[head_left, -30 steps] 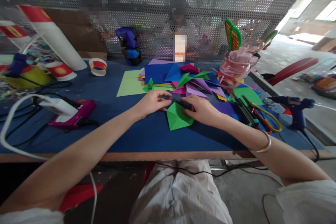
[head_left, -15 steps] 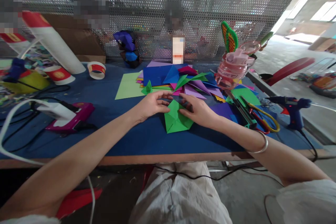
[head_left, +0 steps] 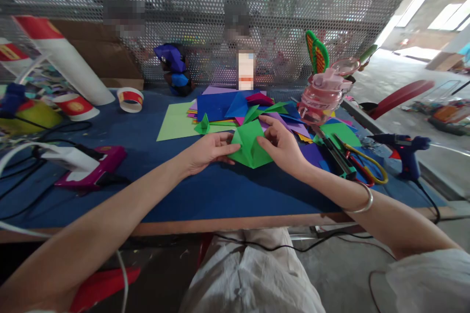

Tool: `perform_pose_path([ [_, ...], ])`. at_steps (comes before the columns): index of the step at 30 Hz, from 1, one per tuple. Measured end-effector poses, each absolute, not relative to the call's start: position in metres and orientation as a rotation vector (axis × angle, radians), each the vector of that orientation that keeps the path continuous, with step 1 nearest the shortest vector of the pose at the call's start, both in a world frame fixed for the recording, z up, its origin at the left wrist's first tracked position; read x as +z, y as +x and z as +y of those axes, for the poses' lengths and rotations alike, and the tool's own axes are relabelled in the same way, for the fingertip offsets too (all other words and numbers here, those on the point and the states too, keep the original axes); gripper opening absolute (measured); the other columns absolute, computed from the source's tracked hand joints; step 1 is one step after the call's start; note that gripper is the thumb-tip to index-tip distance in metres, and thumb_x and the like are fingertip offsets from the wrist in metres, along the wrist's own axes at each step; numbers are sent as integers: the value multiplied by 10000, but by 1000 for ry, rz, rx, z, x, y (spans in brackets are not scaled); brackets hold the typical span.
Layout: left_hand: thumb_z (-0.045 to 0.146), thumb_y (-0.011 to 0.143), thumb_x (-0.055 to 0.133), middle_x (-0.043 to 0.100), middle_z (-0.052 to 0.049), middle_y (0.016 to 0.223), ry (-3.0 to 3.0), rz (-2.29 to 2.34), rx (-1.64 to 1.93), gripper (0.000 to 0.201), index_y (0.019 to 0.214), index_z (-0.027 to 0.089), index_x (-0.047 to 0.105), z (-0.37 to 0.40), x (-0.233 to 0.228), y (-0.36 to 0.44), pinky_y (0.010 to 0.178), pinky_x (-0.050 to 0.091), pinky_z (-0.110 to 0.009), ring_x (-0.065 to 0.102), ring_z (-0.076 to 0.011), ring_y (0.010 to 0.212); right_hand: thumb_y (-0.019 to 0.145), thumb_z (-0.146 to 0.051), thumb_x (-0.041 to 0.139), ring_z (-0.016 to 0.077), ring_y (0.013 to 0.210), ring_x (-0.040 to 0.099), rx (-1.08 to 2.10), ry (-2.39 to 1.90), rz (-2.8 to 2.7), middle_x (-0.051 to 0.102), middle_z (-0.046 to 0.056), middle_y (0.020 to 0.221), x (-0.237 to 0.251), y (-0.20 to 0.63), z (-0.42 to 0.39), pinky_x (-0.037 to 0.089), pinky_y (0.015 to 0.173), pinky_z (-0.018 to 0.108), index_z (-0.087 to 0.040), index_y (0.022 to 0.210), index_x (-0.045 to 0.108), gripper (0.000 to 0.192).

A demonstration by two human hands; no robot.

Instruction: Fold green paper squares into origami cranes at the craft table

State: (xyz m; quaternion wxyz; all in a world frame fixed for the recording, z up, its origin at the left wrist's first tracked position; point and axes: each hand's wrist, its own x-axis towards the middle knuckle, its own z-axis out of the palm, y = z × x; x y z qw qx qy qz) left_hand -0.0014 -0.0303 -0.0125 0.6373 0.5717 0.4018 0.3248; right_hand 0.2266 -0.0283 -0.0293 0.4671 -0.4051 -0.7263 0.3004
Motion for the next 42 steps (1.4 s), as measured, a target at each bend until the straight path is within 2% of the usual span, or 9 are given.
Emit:
perform_pose_path([
  [6,481,620,944,755,-35,834,1344,1021,810,464,909,177,744,-21,-17,-10,607,551,-252,681,-158,701,990,-287,530,132,682,537,696,-899,-1867,591,-10,832,-31,228,-30,452,593,265,-204,1401,488,422],
  [9,470,635,932,751,-31,823,1365,1058,831,443,918,181,751,-18,-18,-14,598,522,-249,669,-158,697,1002,-184,455,193,957,616,361,-816,-1951,636,93,1091,-29,233,-29,526,744,324,-205,1395,506,397],
  [12,468,665,914,753,-34,821,1385,1085,822,436,966,186,772,-19,-19,-15,628,518,-271,670,-175,712,920,-61,473,263,1136,594,-42,-681,-2147,614,151,1219,-28,238,-29,528,906,437,-190,1284,601,407],
  [18,545,768,815,793,-53,980,1714,1104,714,440,1046,204,790,-23,-21,-11,902,572,-383,711,-259,963,974,-135,591,233,1109,632,-370,-301,-2434,726,88,1126,-32,239,-38,487,904,391,-192,1070,692,150],
  [23,479,861,695,800,-39,1062,1945,1108,664,360,1085,209,781,-28,-23,-6,965,561,-382,707,-278,1048,1033,-129,552,170,1070,647,-527,-202,-2481,773,18,1055,-31,241,-50,419,960,365,-201,984,709,180],
  [28,361,891,622,797,-26,1084,2070,1146,639,288,1093,216,766,-36,-21,-2,982,531,-367,714,-257,1013,1059,-123,492,169,1045,666,-551,-182,-2521,787,18,1072,-30,243,-58,444,942,359,-198,1033,722,243],
  [34,367,922,638,768,-36,1046,2160,1229,577,328,1207,218,702,-44,-22,3,899,534,-366,701,-229,894,1061,-130,482,184,1010,711,-291,-106,-2587,786,89,1114,-35,244,-59,541,862,341,-131,1039,725,243],
  [39,271,901,691,657,-102,1268,2512,1161,673,326,1219,207,654,-53,-26,2,1080,484,-445,609,-290,1215,1051,-159,532,171,927,731,-216,-131,-2593,792,82,1091,-40,244,-60,577,804,328,-148,1036,723,192],
  [42,280,959,639,668,-100,1238,2679,1078,725,153,1089,215,687,-58,-29,-4,1052,502,-443,620,-274,1173,1053,-172,527,165,884,723,-244,-144,-2600,788,79,1049,-39,245,-63,579,772,321,-156,980,719,206],
])
